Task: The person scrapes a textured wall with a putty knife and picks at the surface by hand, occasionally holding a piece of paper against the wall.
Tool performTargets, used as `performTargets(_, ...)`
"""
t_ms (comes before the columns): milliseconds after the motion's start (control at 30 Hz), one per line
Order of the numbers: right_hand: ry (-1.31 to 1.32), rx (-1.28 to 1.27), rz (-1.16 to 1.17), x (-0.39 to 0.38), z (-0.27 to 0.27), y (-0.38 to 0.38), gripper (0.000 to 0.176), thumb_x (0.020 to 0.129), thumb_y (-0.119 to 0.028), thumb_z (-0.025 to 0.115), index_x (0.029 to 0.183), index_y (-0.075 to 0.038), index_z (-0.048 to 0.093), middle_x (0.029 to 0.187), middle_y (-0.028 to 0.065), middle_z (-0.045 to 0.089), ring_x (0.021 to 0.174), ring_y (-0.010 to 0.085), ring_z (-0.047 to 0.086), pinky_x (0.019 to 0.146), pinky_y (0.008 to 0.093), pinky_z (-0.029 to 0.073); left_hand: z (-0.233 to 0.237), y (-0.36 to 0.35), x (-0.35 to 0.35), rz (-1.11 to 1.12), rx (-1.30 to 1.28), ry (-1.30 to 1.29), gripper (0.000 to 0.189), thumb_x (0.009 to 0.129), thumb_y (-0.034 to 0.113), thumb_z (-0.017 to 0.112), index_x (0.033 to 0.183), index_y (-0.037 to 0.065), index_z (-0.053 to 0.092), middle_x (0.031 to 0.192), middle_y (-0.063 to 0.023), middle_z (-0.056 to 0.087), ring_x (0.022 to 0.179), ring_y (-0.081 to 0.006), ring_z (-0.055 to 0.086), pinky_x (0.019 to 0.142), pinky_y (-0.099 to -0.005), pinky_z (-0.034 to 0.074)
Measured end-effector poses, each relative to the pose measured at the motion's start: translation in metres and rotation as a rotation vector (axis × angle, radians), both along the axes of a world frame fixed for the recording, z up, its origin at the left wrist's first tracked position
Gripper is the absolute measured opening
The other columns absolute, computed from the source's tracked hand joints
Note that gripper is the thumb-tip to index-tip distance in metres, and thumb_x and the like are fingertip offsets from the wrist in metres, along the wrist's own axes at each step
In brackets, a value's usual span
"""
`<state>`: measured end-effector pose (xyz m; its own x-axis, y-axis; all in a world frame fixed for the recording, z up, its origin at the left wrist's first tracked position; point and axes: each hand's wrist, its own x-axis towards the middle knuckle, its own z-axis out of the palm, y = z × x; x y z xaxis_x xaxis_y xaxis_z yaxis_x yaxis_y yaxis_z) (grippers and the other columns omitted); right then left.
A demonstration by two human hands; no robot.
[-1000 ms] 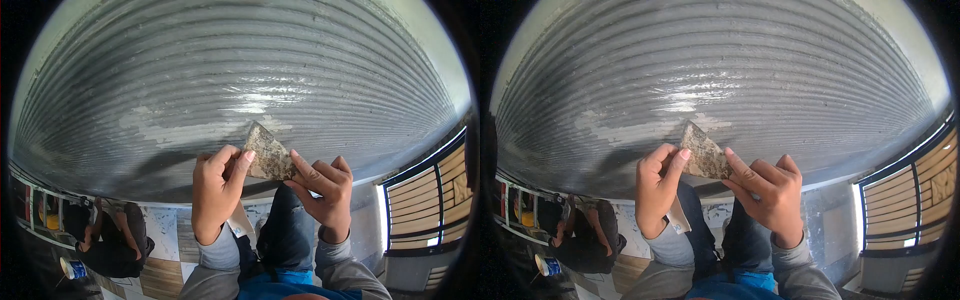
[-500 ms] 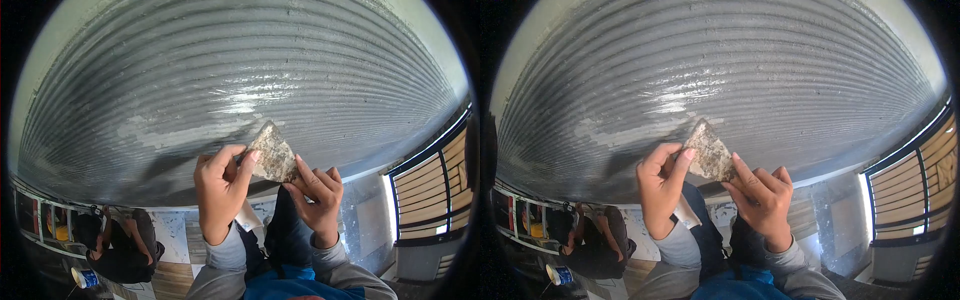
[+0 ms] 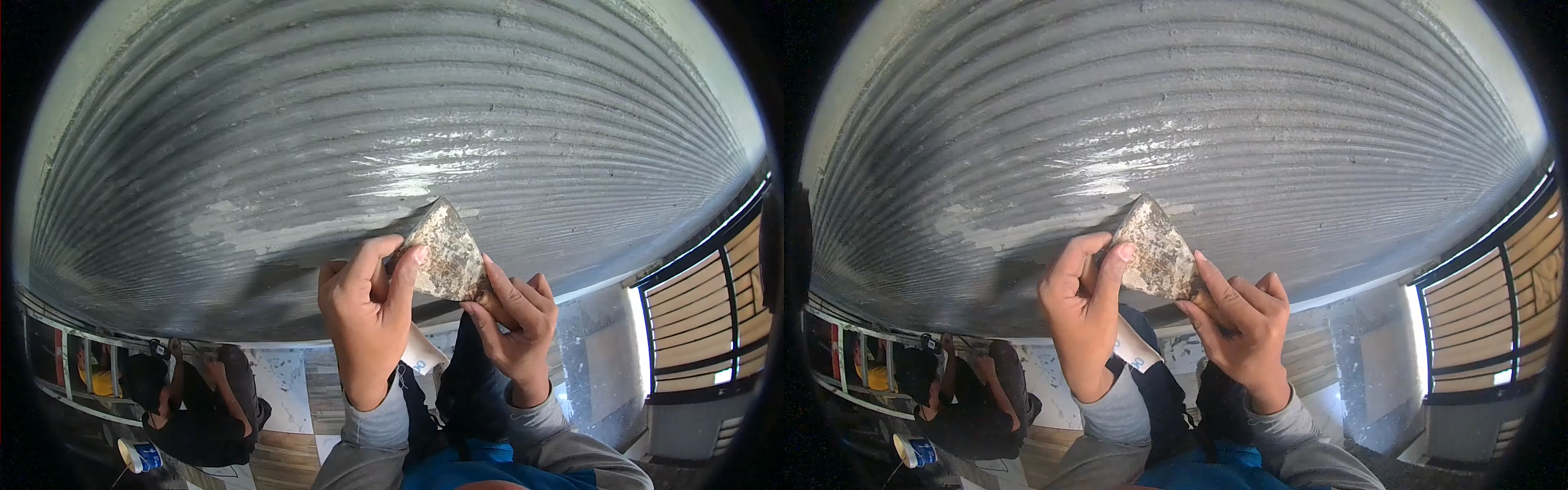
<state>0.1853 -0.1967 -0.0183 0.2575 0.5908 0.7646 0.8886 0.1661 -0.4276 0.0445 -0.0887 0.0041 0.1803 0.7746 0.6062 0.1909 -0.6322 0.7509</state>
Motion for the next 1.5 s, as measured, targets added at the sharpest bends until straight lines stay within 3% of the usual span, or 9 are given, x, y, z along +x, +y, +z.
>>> performTargets(233,0.009,-0.031,0.028,0.003,0.003,-0.007,0.062,0.069,-0.018,0.086,0.126,-0.005,0.068,0.059,-0.0021,0.057,0.049,0.0117,0.041,0.059,0.0301,0.025,0.002,0.001,-0.003,-0.065,-0.009,0.029,0.018,0.087,0.020,0.078,0.088,0.005,0.069,0.048,0.0000,0.041,0.043,-0.0132,0.035,0.059,-0.0306,0.031)
performTargets(533,-0.090,-0.062,0.014,0.014,0.014,-0.009,0.060,0.069,-0.018,0.086,0.126,-0.009,0.069,0.057,-0.0042,0.055,0.047,0.0107,0.041,0.058,0.0305,0.025,-0.002,0.002,0.003,-0.098,-0.116,-0.063,0.019,0.088,0.018,0.077,0.084,0.002,0.067,0.049,0.0002,0.034,0.046,-0.0078,0.030,0.049,-0.0292,0.025)
performTargets(733,-0.247,-0.205,-0.008,0.025,0.054,-0.017,0.056,0.071,-0.020,0.086,0.124,-0.016,0.071,0.058,-0.0062,0.057,0.047,0.0103,0.041,0.058,0.0312,0.026,-0.002,0.001,0.001,-0.199,-0.153,0.100,0.025,0.096,0.023,0.068,0.084,0.001,0.062,0.053,-0.0076,0.049,0.043,-0.0173,0.044,0.046,-0.0327,0.031)
performTargets(867,-0.374,-0.292,0.000,0.036,0.077,-0.020,0.054,0.071,-0.019,0.085,0.123,-0.017,0.071,0.060,-0.0061,0.060,0.046,0.0106,0.042,0.059,0.0315,0.027,-0.006,-0.001,0.011,-0.258,-0.113,0.020,0.025,0.097,0.022,0.066,0.083,0.002,0.061,0.054,-0.0108,0.053,0.044,-0.0220,0.052,0.046,-0.0351,0.035)
performTargets(1233,-0.549,-0.351,0.061,0.052,0.116,-0.010,0.045,0.071,-0.019,0.084,0.115,-0.017,0.075,0.058,-0.0055,0.057,0.046,0.0102,0.042,0.059,0.0311,0.029,-0.010,-0.003,0.026,-0.315,-0.096,0.051,0.025,0.101,0.025,0.058,0.089,0.003,0.059,0.057,-0.0138,0.058,0.049,-0.0323,0.059,0.049,-0.0383,0.041)
performTargets(1300,-0.689,-0.221,0.099,0.048,0.118,0.007,0.040,0.075,-0.020,0.081,0.114,-0.017,0.075,0.060,-0.0042,0.056,0.047,0.0116,0.044,0.059,0.0310,0.032,-0.011,-0.006,0.027,-0.141,-0.170,-0.079,0.025,0.102,0.025,0.056,0.094,0.002,0.059,0.063,-0.0155,0.061,0.051,-0.0334,0.061,0.053,-0.0387,0.044)
performTargets(1333,-0.673,-0.236,0.166,0.050,0.123,0.013,0.037,0.079,-0.023,0.078,0.115,-0.016,0.074,0.061,-0.0033,0.056,0.048,0.0132,0.046,0.060,0.0312,0.035,-0.005,-0.004,0.017,-0.144,-0.231,-0.008,0.024,0.103,0.024,0.056,0.098,0.000,0.060,0.068,-0.0166,0.063,0.051,-0.0323,0.060,0.055,-0.0378,0.045)
performTargets(1433,-0.617,-0.302,0.203,0.040,0.121,0.009,0.038,0.081,-0.026,0.077,0.117,-0.016,0.073,0.061,-0.0033,0.056,0.049,0.0141,0.046,0.060,0.0317,0.036,-0.006,0.003,-0.003,-0.234,-0.285,-0.070,0.024,0.101,0.022,0.060,0.093,-0.001,0.062,0.059,-0.0068,0.056,0.053,-0.0176,0.052,0.051,-0.0305,0.035)
performTargets(1500,-0.572,-0.305,0.179,0.036,0.107,-0.009,0.039,0.082,-0.029,0.077,0.118,-0.017,0.073,0.059,-0.0034,0.055,0.048,0.0143,0.045,0.060,0.0315,0.034,-0.001,0.001,-0.015,-0.222,-0.300,-0.045,0.022,0.099,0.021,0.063,0.092,0.001,0.065,0.056,-0.0040,0.054,0.051,-0.0146,0.048,0.051,-0.0295,0.033)
